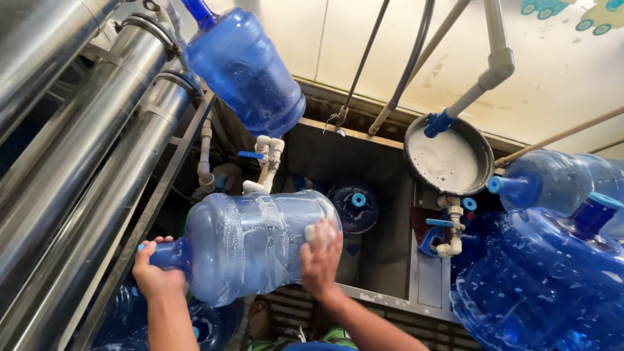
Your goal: The person scrubs the exterior of large blue water jugs with a soapy sponge at a sink station. They rinse the jugs under a tap, then place them on a metal grate floor among other jugs before picking up another one to repeat the process.
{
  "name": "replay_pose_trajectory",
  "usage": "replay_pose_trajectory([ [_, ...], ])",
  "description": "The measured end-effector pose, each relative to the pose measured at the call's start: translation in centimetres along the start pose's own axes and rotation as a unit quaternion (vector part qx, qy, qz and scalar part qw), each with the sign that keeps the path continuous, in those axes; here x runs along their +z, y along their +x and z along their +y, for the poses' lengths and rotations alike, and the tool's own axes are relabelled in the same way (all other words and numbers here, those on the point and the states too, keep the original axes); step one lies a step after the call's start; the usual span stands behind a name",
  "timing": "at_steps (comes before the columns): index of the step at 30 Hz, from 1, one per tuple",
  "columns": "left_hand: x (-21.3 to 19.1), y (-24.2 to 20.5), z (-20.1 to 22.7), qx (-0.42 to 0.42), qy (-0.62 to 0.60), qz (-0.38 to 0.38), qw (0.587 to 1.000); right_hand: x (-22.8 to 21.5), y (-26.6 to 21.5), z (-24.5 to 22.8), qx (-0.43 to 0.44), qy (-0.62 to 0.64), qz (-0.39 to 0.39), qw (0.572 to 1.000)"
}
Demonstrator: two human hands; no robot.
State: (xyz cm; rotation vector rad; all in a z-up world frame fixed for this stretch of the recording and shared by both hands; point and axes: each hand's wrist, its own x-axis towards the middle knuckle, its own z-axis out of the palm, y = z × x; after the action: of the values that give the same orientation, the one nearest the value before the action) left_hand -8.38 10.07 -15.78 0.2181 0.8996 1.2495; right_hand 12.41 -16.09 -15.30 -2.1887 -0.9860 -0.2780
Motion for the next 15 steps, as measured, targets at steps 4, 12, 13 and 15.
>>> replay_pose_trajectory([
  [4,1.7,-0.5,0.2,-0.024,0.032,0.074,0.996,1.1,-2.1,-6.7,-0.024,0.088,-0.028,0.995],
  [12,-0.5,4.2,-1.3,0.01,0.039,0.063,0.997,2.8,8.2,-11.4,-0.217,0.042,-0.058,0.974],
  [13,-0.5,4.0,-1.3,0.019,0.066,0.094,0.993,3.2,9.3,-11.1,-0.195,0.044,-0.163,0.966],
  [15,-0.6,4.2,-1.9,0.032,0.091,0.119,0.988,6.7,11.8,-7.9,-0.175,0.026,-0.169,0.97],
])
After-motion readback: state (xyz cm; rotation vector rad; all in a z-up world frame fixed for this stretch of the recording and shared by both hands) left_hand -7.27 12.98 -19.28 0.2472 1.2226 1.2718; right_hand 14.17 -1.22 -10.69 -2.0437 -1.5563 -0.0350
